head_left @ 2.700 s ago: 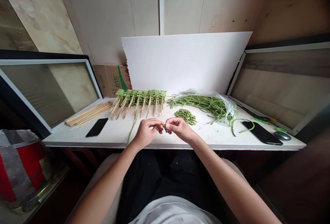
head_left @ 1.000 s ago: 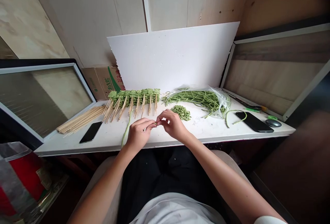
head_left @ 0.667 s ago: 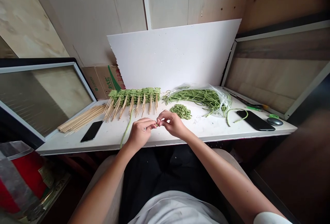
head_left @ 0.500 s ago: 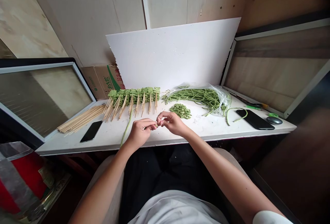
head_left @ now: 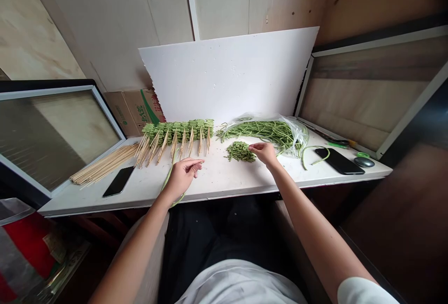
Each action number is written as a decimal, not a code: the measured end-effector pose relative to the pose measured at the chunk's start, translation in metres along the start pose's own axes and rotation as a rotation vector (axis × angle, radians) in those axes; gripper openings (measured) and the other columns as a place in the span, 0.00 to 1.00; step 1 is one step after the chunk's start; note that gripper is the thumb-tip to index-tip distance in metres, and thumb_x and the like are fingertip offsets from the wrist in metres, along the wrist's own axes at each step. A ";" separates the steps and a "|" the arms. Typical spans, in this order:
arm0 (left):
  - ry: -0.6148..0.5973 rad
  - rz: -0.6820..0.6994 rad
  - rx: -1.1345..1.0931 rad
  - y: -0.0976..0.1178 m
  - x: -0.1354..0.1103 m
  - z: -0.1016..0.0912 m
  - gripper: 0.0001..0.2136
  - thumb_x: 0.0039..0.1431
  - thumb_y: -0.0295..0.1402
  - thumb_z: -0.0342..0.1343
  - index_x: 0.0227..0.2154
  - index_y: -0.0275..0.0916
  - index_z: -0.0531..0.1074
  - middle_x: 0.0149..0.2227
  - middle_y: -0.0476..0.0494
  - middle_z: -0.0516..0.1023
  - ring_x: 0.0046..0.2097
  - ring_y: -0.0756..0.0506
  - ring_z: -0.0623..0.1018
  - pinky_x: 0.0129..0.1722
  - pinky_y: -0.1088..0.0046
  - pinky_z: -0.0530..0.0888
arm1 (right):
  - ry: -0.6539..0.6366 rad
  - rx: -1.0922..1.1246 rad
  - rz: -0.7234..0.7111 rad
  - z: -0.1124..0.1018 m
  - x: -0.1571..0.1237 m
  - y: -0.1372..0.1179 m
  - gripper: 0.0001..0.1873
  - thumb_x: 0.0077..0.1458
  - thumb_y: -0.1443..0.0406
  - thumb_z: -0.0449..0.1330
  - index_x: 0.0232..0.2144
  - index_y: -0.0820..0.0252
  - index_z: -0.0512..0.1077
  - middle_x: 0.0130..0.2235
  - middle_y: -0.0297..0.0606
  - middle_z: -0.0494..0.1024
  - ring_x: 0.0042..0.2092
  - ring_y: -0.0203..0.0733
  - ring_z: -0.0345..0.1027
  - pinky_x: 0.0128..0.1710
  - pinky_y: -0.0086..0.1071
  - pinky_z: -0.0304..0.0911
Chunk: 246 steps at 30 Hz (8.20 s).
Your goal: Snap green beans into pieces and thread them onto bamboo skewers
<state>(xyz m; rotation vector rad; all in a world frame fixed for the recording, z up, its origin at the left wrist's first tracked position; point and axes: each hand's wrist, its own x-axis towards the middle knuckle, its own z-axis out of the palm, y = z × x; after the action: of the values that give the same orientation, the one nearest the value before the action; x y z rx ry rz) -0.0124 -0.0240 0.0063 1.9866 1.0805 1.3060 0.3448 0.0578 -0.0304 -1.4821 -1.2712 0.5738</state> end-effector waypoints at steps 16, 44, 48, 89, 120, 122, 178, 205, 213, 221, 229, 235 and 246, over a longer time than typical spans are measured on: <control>0.019 -0.089 -0.180 -0.003 -0.001 0.011 0.23 0.62 0.46 0.67 0.51 0.32 0.82 0.44 0.33 0.86 0.35 0.45 0.83 0.42 0.62 0.84 | 0.025 0.102 0.079 -0.009 0.004 0.016 0.13 0.57 0.60 0.68 0.40 0.64 0.84 0.41 0.51 0.88 0.40 0.49 0.84 0.32 0.32 0.72; -0.106 -0.194 -0.154 0.013 -0.008 0.024 0.18 0.62 0.46 0.68 0.42 0.34 0.80 0.37 0.38 0.84 0.35 0.40 0.87 0.35 0.67 0.83 | -0.684 0.212 -0.423 0.033 -0.079 -0.112 0.22 0.60 0.48 0.67 0.40 0.61 0.82 0.40 0.44 0.84 0.40 0.43 0.77 0.31 0.30 0.67; -0.063 -0.136 -0.043 0.017 -0.009 0.022 0.18 0.64 0.47 0.65 0.44 0.36 0.83 0.33 0.41 0.84 0.28 0.44 0.83 0.31 0.69 0.79 | -0.681 0.126 -0.495 0.030 -0.081 -0.114 0.19 0.59 0.49 0.68 0.39 0.59 0.83 0.40 0.44 0.85 0.43 0.46 0.77 0.33 0.31 0.68; -0.176 -0.030 0.064 -0.005 -0.006 0.022 0.18 0.73 0.40 0.53 0.57 0.41 0.81 0.45 0.40 0.75 0.32 0.50 0.77 0.36 0.69 0.78 | -0.558 -0.041 -0.377 0.053 -0.052 -0.056 0.29 0.69 0.43 0.55 0.41 0.59 0.86 0.39 0.45 0.87 0.41 0.49 0.79 0.41 0.38 0.71; -0.050 -0.029 0.159 0.009 -0.009 0.028 0.09 0.67 0.39 0.60 0.38 0.39 0.79 0.41 0.42 0.83 0.28 0.49 0.80 0.33 0.71 0.75 | -0.541 -0.072 -0.631 0.043 -0.082 -0.106 0.10 0.64 0.57 0.68 0.37 0.57 0.83 0.38 0.42 0.84 0.41 0.46 0.77 0.39 0.35 0.68; -0.069 -0.062 0.156 0.012 -0.010 0.030 0.09 0.67 0.39 0.60 0.39 0.39 0.78 0.40 0.42 0.83 0.29 0.48 0.81 0.33 0.70 0.75 | -0.526 -0.150 -0.663 0.044 -0.084 -0.107 0.04 0.63 0.63 0.68 0.36 0.58 0.82 0.37 0.41 0.83 0.42 0.47 0.75 0.41 0.37 0.67; -0.082 -0.195 -0.209 -0.005 -0.005 0.026 0.21 0.63 0.41 0.67 0.53 0.38 0.68 0.39 0.43 0.81 0.35 0.45 0.85 0.37 0.69 0.79 | -0.618 0.099 -0.479 0.064 -0.085 -0.095 0.24 0.58 0.45 0.69 0.35 0.61 0.82 0.35 0.43 0.85 0.36 0.43 0.76 0.34 0.32 0.68; -0.115 -0.206 0.085 0.001 -0.011 0.034 0.08 0.63 0.37 0.64 0.39 0.39 0.84 0.37 0.41 0.87 0.32 0.43 0.83 0.38 0.66 0.79 | -0.630 -0.168 -0.489 0.055 -0.090 -0.101 0.06 0.59 0.70 0.66 0.32 0.58 0.83 0.33 0.39 0.85 0.37 0.45 0.78 0.39 0.34 0.70; -0.152 -0.165 0.165 0.003 -0.010 0.033 0.08 0.62 0.35 0.63 0.34 0.40 0.86 0.33 0.43 0.86 0.34 0.42 0.81 0.39 0.66 0.75 | -0.596 -0.237 -0.431 0.058 -0.096 -0.104 0.08 0.56 0.74 0.67 0.31 0.57 0.84 0.34 0.39 0.87 0.38 0.47 0.80 0.39 0.34 0.70; -0.148 -0.144 0.124 0.010 -0.008 0.031 0.07 0.60 0.31 0.63 0.30 0.40 0.85 0.29 0.45 0.84 0.33 0.44 0.80 0.38 0.68 0.75 | -0.688 -0.125 -0.431 0.057 -0.089 -0.100 0.08 0.55 0.73 0.65 0.30 0.57 0.83 0.32 0.37 0.85 0.36 0.43 0.78 0.40 0.33 0.69; -0.271 -0.178 -0.036 0.004 -0.007 0.026 0.06 0.58 0.32 0.64 0.28 0.38 0.85 0.30 0.41 0.85 0.35 0.42 0.83 0.40 0.67 0.79 | -0.996 0.236 -0.264 0.055 -0.077 -0.084 0.09 0.53 0.60 0.70 0.34 0.59 0.83 0.34 0.38 0.84 0.38 0.42 0.76 0.46 0.36 0.70; -0.255 -0.213 -0.152 -0.012 -0.003 0.023 0.12 0.57 0.39 0.69 0.32 0.34 0.86 0.31 0.38 0.85 0.32 0.43 0.83 0.39 0.67 0.81 | -0.885 0.313 -0.226 0.047 -0.064 -0.080 0.16 0.49 0.55 0.75 0.34 0.60 0.82 0.35 0.39 0.82 0.37 0.42 0.73 0.41 0.36 0.69; -0.221 -0.130 -0.201 -0.014 -0.004 0.027 0.23 0.63 0.51 0.65 0.42 0.33 0.86 0.34 0.38 0.84 0.26 0.51 0.71 0.27 0.75 0.72 | -0.373 -0.296 -0.271 0.066 -0.038 -0.019 0.05 0.57 0.65 0.70 0.35 0.58 0.87 0.37 0.43 0.87 0.40 0.49 0.78 0.39 0.36 0.68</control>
<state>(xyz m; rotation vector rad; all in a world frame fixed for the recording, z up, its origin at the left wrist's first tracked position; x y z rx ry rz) 0.0072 -0.0195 -0.0175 1.8298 0.9188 1.0555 0.2685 0.0473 -0.0445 -1.4460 -1.8821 0.5107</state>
